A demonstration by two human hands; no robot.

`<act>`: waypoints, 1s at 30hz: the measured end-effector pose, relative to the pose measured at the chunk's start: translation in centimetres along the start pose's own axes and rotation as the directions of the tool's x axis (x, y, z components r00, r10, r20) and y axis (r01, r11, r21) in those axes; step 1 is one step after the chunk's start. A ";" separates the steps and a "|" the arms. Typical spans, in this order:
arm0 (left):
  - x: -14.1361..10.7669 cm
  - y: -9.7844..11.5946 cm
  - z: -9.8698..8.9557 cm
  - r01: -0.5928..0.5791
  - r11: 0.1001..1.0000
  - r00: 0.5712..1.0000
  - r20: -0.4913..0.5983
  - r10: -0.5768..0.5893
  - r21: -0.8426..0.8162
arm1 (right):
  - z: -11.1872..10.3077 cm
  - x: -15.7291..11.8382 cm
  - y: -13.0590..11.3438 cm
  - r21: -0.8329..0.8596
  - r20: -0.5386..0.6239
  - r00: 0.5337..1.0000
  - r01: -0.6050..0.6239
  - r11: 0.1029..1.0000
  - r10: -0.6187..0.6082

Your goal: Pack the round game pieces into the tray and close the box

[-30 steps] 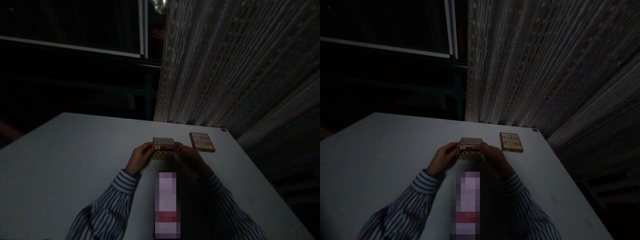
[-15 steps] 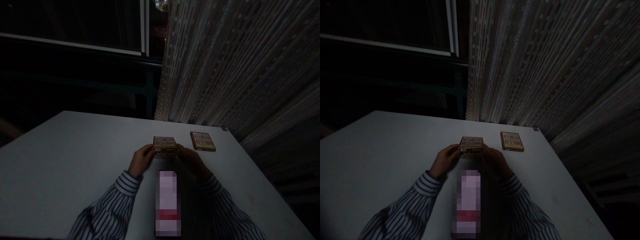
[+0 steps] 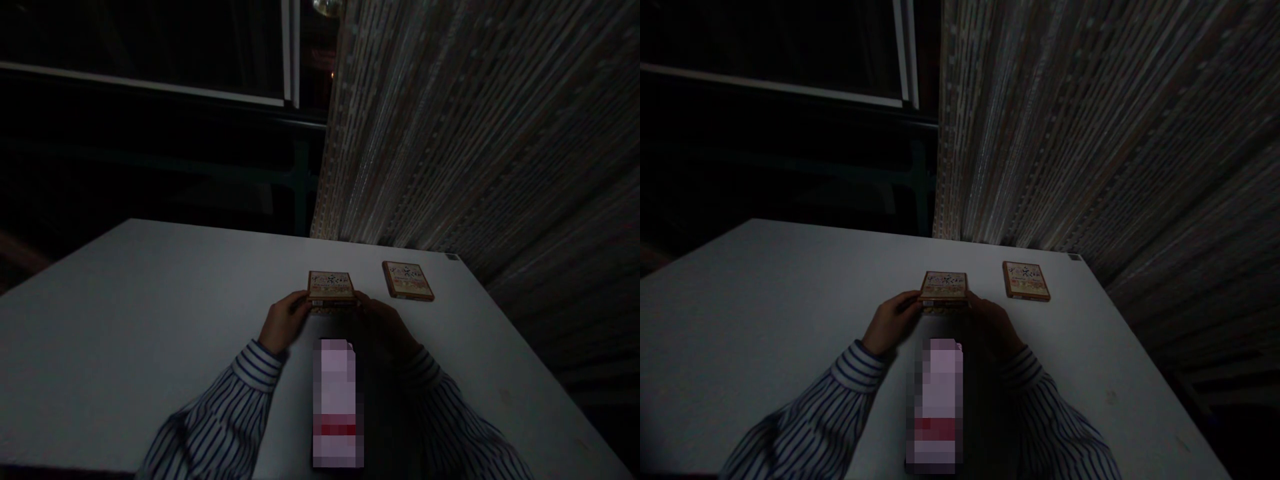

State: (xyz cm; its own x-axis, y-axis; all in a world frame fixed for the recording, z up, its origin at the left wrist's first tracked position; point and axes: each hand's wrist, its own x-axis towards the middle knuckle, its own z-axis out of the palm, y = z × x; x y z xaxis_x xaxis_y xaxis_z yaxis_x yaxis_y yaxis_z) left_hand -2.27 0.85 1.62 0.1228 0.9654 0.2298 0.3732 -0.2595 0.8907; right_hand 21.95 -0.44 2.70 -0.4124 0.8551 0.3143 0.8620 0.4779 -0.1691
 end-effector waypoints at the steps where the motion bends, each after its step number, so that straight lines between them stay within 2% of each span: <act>1: -0.1 0.0 0.0 0.001 1.000 1.000 0.005 -0.001 0.005 | 0.2 -0.1 0.1 -0.008 -0.004 1.000 0.007 1.000 -0.007; 10: -0.4 0.0 0.2 0.030 0.998 0.999 0.017 -0.031 0.060 | 0.9 -0.9 0.6 0.025 -0.071 0.994 0.085 0.996 -0.083; 15: -0.7 -0.3 0.2 0.021 0.996 1.000 0.015 -0.022 0.092 | 0.8 -1.0 0.5 0.050 -0.048 0.994 0.105 0.993 -0.103; 24: -0.8 0.0 0.1 0.031 0.994 0.999 0.041 -0.036 0.108 | 0.8 -1.2 0.1 0.036 0.040 0.999 0.026 0.999 -0.027; 30: -0.9 -0.1 0.2 -0.003 0.988 0.999 0.039 -0.003 0.153 | 1.2 -1.4 0.3 0.051 0.021 0.997 0.078 0.996 -0.079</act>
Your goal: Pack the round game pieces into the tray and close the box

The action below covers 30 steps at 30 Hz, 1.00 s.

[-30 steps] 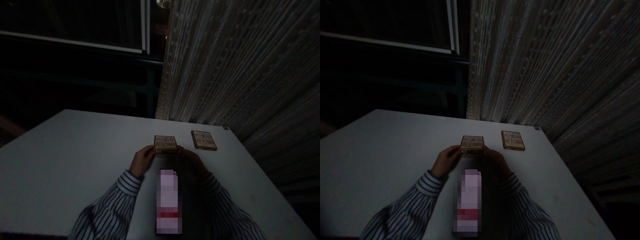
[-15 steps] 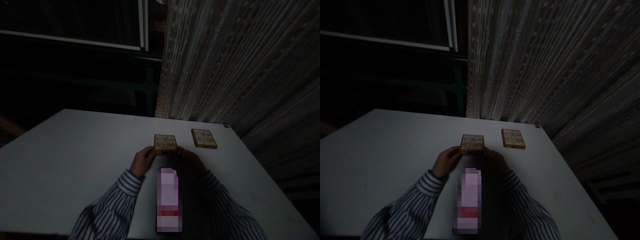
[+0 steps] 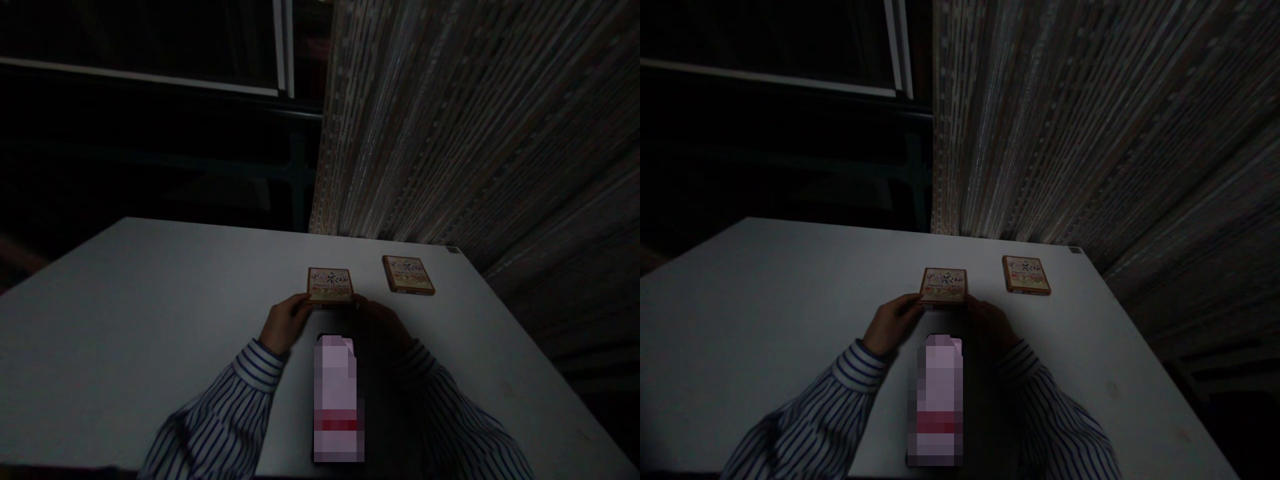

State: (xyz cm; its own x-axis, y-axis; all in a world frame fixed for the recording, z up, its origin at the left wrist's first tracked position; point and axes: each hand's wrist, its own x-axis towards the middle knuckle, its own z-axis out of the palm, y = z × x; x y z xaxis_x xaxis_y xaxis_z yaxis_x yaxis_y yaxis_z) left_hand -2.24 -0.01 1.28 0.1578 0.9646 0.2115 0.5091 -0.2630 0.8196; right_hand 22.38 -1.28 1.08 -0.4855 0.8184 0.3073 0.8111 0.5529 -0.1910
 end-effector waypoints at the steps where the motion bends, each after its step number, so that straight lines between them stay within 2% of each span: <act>1: 0.0 0.0 0.0 -0.005 1.000 1.000 0.000 0.005 0.007 | 0.0 0.0 0.0 0.003 0.001 1.000 -0.001 1.000 0.001; 5: 0.0 -0.1 0.1 0.006 1.000 1.000 0.011 -0.006 0.017 | -0.4 0.1 -0.4 -0.007 0.023 0.999 -0.037 0.999 0.038; 20: -0.1 0.2 0.0 -0.019 0.998 1.000 0.020 0.018 0.065 | -0.6 0.1 -0.7 -0.069 0.028 0.999 -0.024 0.997 0.026; 24: -0.1 0.1 0.1 -0.020 0.995 1.000 0.013 0.019 0.093 | -1.0 0.3 -1.0 -0.082 0.076 0.995 -0.062 0.995 0.068; 30: -0.1 0.2 0.1 -0.082 0.987 0.997 0.013 0.081 0.135 | -1.3 0.5 -1.5 -0.062 0.088 0.993 -0.077 0.995 0.083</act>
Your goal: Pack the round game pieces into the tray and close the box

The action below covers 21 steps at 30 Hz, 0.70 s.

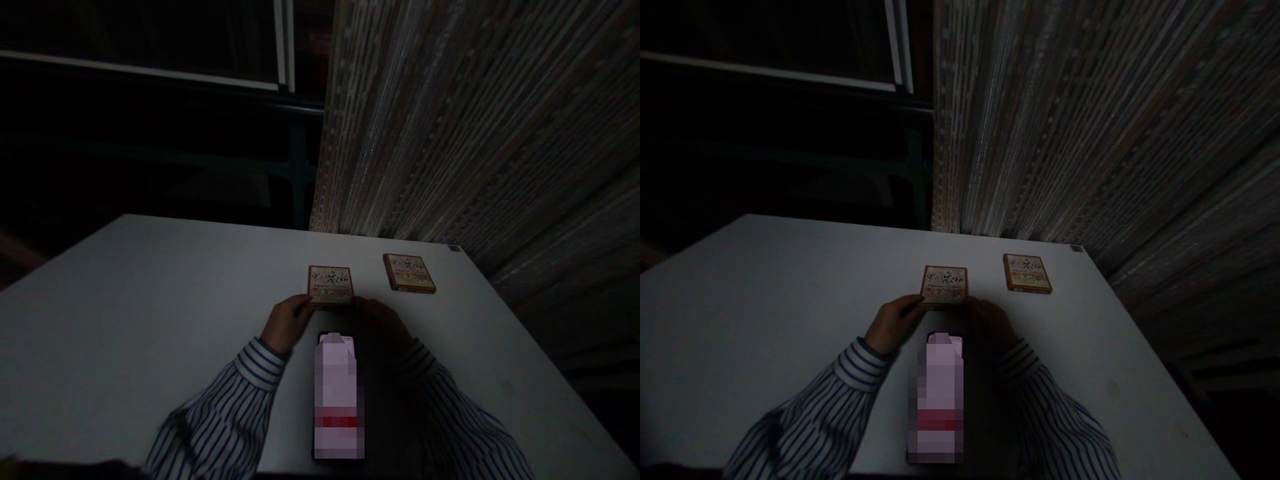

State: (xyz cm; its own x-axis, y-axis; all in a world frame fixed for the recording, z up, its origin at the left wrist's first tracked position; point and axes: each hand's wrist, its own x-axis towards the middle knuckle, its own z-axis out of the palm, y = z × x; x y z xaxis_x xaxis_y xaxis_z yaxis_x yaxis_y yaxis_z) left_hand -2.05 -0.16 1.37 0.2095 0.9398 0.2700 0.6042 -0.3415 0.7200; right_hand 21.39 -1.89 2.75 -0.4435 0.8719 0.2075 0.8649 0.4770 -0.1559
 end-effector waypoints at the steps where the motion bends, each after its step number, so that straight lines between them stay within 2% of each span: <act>1: 0.0 0.1 0.0 -0.007 1.000 1.000 0.001 0.007 0.015 | -0.1 0.0 -0.1 0.005 0.002 1.000 -0.010 1.000 0.010; 13: 0.2 -0.5 0.7 -0.086 0.985 0.995 -0.029 0.091 0.147 | 0.2 0.2 0.1 0.014 -0.117 0.990 0.082 0.997 -0.080; 21: 0.3 -0.5 0.8 -0.143 0.977 0.988 -0.028 0.149 0.160 | 0.3 0.1 0.2 0.025 -0.076 0.994 0.077 0.997 -0.075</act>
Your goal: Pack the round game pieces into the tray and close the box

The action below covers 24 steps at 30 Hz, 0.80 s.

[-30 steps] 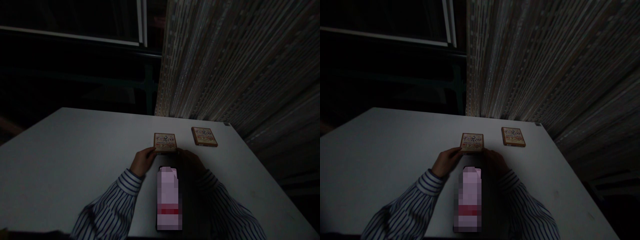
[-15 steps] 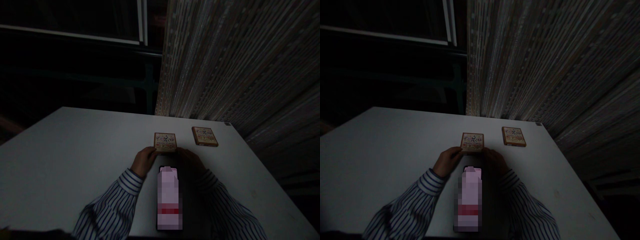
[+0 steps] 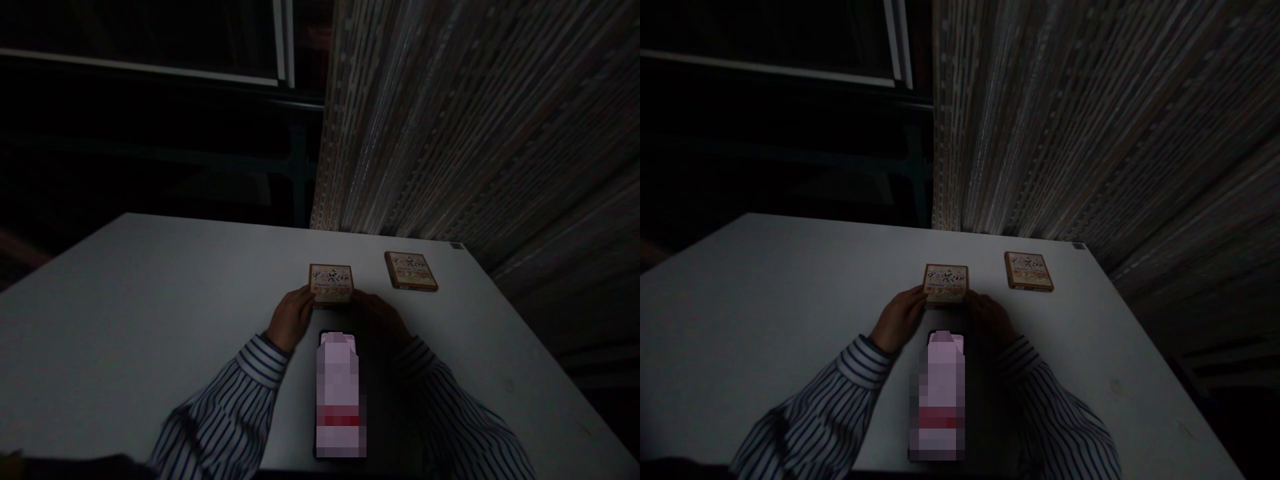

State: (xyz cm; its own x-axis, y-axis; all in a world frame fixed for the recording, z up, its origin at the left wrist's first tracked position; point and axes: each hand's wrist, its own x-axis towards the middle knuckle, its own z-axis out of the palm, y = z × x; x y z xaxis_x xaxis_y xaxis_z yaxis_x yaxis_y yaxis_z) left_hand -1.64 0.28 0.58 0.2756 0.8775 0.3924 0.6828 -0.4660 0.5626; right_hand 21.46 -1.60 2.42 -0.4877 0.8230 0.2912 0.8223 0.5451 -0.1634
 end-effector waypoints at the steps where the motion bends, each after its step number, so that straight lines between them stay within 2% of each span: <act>1: 0.0 0.0 0.0 -0.004 1.000 1.000 0.001 0.003 0.008 | 0.0 0.0 0.0 0.000 0.004 1.000 -0.003 1.000 0.003; 5: -0.1 -0.2 0.2 -0.019 0.999 1.000 -0.005 0.019 0.038 | 0.2 0.0 0.1 -0.016 0.015 1.000 -0.019 1.000 0.020; 10: -0.1 -0.6 0.5 -0.055 0.997 0.998 -0.019 0.057 0.057 | 0.6 0.0 0.3 -0.037 0.025 1.000 0.016 0.999 -0.015; 16: -0.1 -0.4 0.5 -0.059 0.995 0.998 -0.009 0.060 0.080 | 0.4 0.0 0.1 -0.054 0.034 0.999 -0.020 0.998 0.022; 24: -0.1 -0.3 0.3 -0.054 0.995 0.999 -0.006 0.054 0.085 | 1.1 -0.1 0.4 -0.033 -0.011 0.999 -0.031 0.999 0.031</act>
State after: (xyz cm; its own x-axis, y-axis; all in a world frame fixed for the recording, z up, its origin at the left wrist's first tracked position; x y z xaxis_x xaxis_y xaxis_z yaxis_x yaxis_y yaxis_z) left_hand -1.60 0.36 0.15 0.3082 0.8502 0.4268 0.7223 -0.5011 0.4766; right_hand 21.56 -1.30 1.26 -0.4589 0.8375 0.2967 0.8462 0.5138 -0.1415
